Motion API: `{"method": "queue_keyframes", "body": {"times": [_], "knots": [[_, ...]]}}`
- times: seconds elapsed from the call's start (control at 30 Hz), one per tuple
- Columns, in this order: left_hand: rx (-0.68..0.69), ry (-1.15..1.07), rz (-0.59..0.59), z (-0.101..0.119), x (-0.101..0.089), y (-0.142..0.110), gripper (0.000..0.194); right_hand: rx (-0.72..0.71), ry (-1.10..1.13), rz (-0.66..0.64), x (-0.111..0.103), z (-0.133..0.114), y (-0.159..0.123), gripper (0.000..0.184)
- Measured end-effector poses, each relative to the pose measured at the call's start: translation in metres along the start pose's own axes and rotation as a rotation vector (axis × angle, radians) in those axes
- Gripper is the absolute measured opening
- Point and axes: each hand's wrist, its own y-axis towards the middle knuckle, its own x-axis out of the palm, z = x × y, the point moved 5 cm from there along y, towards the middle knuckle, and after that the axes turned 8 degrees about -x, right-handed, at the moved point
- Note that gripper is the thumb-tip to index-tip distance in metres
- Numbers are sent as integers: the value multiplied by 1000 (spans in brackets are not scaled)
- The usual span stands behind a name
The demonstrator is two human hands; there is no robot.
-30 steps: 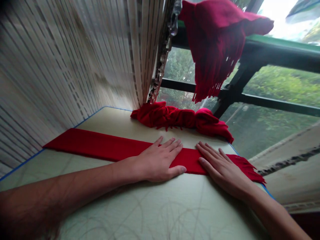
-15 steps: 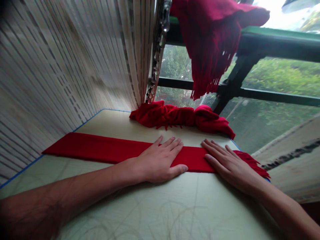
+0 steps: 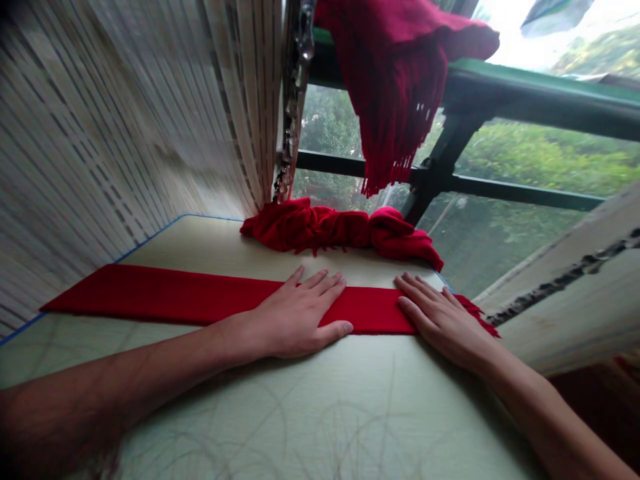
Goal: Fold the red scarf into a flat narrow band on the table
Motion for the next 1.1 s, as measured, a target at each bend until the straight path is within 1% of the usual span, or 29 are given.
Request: {"method": "queue_keyframes", "body": {"times": [0.07,0.13,0.2,0.23,0.27,0.33,0.4,0.47,0.5,0.57,0.63,0.7,0.83,0.93,1.03,1.1], "knots": [[1,2,9,0,0,0,83,-31,17,39,-5,-10,0,67],[-1,6,5,1,0,0,83,-128,52,46,-7,-31,3,65],[-5,13,0,1,-1,0,85,-200,74,-1,-6,-49,6,63],[-7,14,-1,2,-1,0,85,-207,74,-30,-4,-52,7,63],[-10,15,-2,2,-2,0,86,-194,69,-54,-2,-50,8,64],[-17,19,-7,2,-3,-1,85,-125,52,-76,1,-37,7,67],[-33,24,-8,1,-3,-1,84,-47,42,-70,1,-20,4,70],[-50,28,-1,1,-4,-1,84,-19,41,-45,-1,-14,2,71],[-58,27,3,0,-5,-1,84,-35,44,-28,-3,-17,2,71],[-64,25,9,0,-5,-1,84,-109,54,-9,-4,-30,3,70],[-64,22,15,0,-5,-1,84,-173,56,-29,-3,-45,5,68],[-65,16,21,0,-5,-1,84,-168,46,-68,0,-49,7,68],[-93,14,19,-1,-7,-3,82,-67,15,-90,1,-34,8,69],[-118,22,8,0,-7,-4,81,-51,1,-85,0,-24,6,69],[-124,29,12,0,-8,-5,82,-36,8,-90,0,-21,5,69],[-123,32,15,0,-7,-5,83,-25,20,-79,-1,-23,5,70]]}}
